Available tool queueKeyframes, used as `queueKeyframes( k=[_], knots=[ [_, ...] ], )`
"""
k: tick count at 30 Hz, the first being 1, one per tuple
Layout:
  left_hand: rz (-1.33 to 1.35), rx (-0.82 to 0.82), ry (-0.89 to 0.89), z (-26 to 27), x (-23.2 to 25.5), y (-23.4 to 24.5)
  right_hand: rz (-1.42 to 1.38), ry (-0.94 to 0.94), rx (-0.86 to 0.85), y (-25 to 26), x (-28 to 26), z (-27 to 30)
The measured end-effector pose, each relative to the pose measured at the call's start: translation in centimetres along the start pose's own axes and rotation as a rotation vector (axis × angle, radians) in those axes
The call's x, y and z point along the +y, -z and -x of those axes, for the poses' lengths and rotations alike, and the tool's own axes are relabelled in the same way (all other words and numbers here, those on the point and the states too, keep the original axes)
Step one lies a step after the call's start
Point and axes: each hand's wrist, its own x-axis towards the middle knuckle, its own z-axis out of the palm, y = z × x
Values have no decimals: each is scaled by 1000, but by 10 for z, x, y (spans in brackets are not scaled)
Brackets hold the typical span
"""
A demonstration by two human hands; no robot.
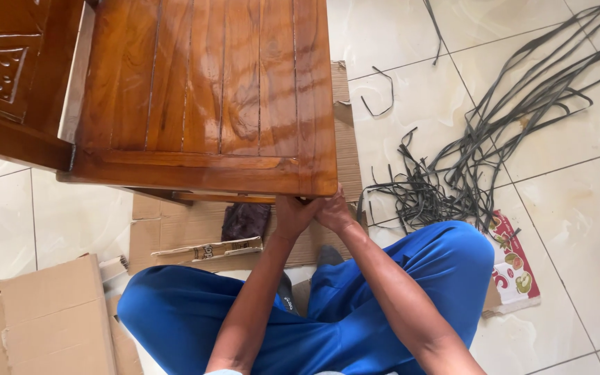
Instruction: Wiping a wooden chair with a cloth and wrapping its legs with protective paper and straps.
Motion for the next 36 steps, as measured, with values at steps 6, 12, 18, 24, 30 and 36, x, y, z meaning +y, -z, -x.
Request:
queueKeyframes(
  k=[6,12,18,24,30,36],
  knots=[
    [48,86,-15,0,5,-4,-178,219,-23,18,-38,19],
    [-133,75,-75,3,5,-10,-93,229,-88,38,-30,30],
    [-26,92,-21,9,-15,-15,268,255,-225,55,36,44],
    [-40,215,-126,19,-47,-32,394,67,-245,69,79,44],
    [-331,192,-122,25,-29,-23,390,81,-248,73,91,43],
    [-306,389,225,76,-4,-43,535,-143,-401,63,146,35]
  ],
)
